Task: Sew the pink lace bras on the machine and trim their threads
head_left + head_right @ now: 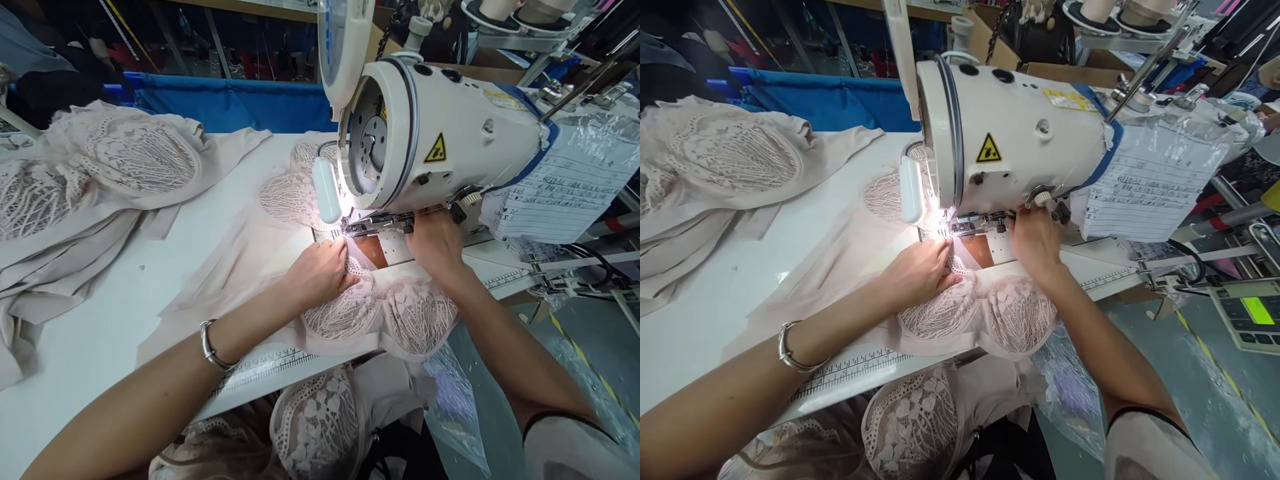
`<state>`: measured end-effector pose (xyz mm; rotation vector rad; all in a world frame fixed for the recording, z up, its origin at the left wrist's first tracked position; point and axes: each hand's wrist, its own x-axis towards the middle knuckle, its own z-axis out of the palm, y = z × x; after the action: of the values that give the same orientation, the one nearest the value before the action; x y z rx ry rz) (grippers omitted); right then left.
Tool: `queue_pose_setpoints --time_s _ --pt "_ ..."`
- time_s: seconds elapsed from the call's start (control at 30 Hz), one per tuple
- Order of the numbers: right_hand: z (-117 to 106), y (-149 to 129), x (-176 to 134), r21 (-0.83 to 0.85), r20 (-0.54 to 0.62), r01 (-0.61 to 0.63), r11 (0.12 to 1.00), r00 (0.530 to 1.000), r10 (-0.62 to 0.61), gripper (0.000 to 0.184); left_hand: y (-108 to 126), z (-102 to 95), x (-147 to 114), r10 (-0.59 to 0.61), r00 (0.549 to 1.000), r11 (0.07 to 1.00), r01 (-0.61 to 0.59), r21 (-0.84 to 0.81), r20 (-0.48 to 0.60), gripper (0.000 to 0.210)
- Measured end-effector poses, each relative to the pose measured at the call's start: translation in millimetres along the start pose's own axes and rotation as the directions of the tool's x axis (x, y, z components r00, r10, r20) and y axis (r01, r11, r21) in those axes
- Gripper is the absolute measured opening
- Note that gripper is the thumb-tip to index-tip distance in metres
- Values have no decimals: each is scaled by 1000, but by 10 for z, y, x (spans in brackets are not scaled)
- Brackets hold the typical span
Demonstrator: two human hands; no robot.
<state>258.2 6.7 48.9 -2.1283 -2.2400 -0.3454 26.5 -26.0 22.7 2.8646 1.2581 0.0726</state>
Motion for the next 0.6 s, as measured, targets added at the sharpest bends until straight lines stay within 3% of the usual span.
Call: queue_pose_setpoints --time_s 0.03,0.13,0.2,0.33,0.47,0.6 --pt "-32 -95 -90 59 26 -27 998 999 25 37 -3 3 0 0 1000 1000 0 -5 -3 55" --pt "-51 -374 -298 296 197 3 955 978 -64 27 -10 14 -1 0 1000 1000 0 -18 -19 53" --pt "-12 -499 -357 369 238 -22 929 969 -72 22 -14 16 -2 -5 1000 1000 4 -24 -24 52" --pt "40 -568 -337 465 227 -81 882 974 -30 21 -18 6 -3 -8 1000 1000 8 -29 -9 52" --pt "7 -549 -280 614 234 -127 779 972 -26 21 -10 -2 -14 -26 1000 1000 26 -16 -11 52" --pt "51 -579 -271 675 213 -114 729 976 -45 15 1 9 -27 -41 999 999 41 2 -16 51"
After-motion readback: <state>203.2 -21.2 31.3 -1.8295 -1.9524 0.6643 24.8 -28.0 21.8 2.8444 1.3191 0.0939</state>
